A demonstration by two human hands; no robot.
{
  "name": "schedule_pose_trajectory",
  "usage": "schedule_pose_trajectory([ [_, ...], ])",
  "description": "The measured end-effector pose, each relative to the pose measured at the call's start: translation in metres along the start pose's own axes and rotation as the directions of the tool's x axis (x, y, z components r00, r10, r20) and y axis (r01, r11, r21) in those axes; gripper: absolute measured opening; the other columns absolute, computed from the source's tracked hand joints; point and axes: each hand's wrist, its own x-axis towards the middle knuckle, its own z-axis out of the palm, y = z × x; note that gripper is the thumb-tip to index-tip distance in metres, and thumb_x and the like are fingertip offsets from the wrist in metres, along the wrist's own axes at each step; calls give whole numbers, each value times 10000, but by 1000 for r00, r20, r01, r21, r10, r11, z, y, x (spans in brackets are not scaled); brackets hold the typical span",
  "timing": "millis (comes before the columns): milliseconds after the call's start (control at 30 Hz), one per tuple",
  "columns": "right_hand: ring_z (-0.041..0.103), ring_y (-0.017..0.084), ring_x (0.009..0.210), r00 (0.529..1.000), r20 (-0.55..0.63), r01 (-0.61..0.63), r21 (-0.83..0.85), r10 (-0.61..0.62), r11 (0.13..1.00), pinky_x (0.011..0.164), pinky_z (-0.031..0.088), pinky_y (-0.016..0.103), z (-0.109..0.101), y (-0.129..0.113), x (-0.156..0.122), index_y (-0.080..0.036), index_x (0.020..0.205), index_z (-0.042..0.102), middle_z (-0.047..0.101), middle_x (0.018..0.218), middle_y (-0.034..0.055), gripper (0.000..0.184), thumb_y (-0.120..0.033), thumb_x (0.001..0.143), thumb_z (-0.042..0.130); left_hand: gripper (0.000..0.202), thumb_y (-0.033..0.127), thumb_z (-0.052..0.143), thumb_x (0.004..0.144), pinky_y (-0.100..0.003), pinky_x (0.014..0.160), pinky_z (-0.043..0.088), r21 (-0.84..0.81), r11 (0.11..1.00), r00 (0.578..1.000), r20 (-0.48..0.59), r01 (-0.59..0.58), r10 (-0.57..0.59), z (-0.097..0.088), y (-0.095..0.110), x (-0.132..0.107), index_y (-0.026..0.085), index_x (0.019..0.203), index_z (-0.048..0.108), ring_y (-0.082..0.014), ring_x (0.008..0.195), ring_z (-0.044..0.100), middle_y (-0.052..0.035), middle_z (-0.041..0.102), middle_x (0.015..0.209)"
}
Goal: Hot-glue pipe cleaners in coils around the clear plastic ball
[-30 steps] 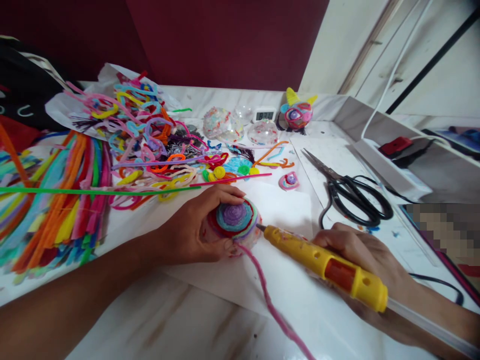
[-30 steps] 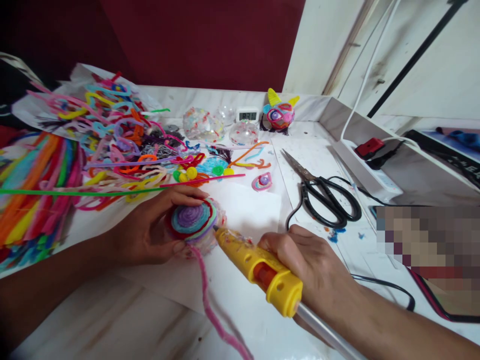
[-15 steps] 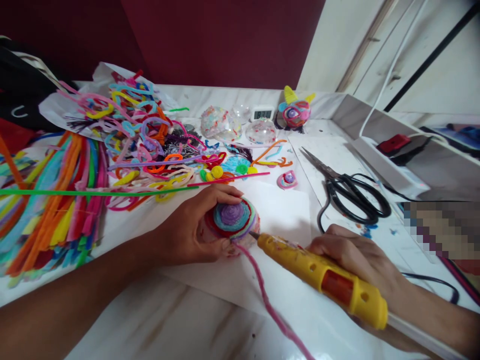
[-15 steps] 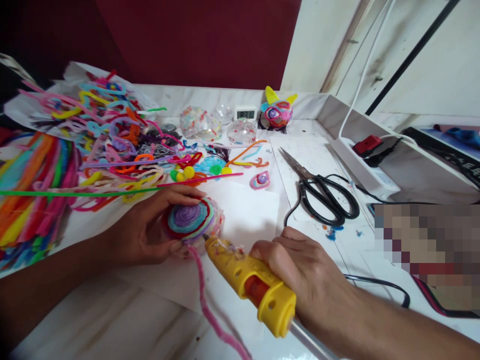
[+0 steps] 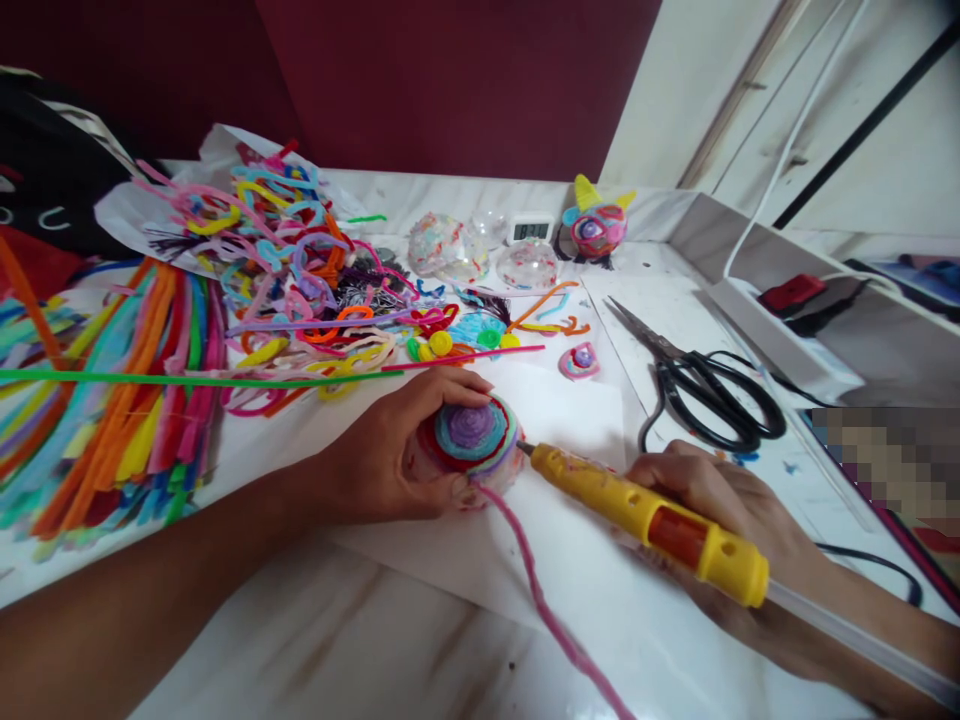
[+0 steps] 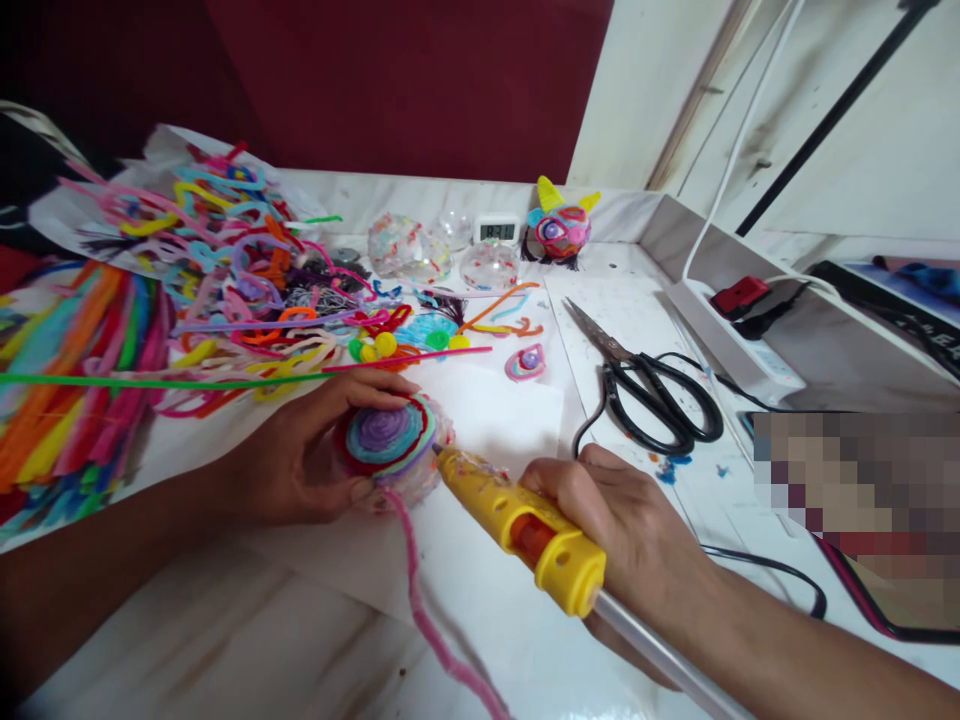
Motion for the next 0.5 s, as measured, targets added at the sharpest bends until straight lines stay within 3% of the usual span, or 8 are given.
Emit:
schedule_pose_trajectory([
  [133,534,132,487,998,-33,53,61,-51,997,592,492,313,3,0,2,-258,1060,429,572,686,-40,85,-269,979,449,567,223,757,719,-419,1061,449,-1,1000,1000,-3,-1,1,0,2,1,245,1239,533,-297,1260,540,-98,575,1313],
  [267,526,136,496,999,-16,48,123,-47,991,608,505,313,3,-6,3,-260,1063,440,562,672,-41,78,-281,988,447,567,211,749,710,-431,1048,461,-4,1000,1000,-10,1,-1,0,0,0,248,1234,533,-307,1252,548,-99,578,1312],
  [400,646,182,663,983,106,-172,220,152,960,610,544,316,-9,-8,0,-290,1074,485,665,849,12,151,-291,936,546,595,222,771,710,-405,1055,457,3,1000,1000,-6,-22,22,1,-4,-1,245,1251,524,-292,1248,550,-97,572,1315],
  [500,682,216,769,907,254,-407,325,335,854,597,566,319,-19,-1,-1,-273,1058,581,696,943,50,188,-399,919,587,601,240,784,709,-397,1057,455,-2,999,999,-5,-35,35,0,-5,-1,244,1251,523,-284,1239,554,-97,567,1319],
])
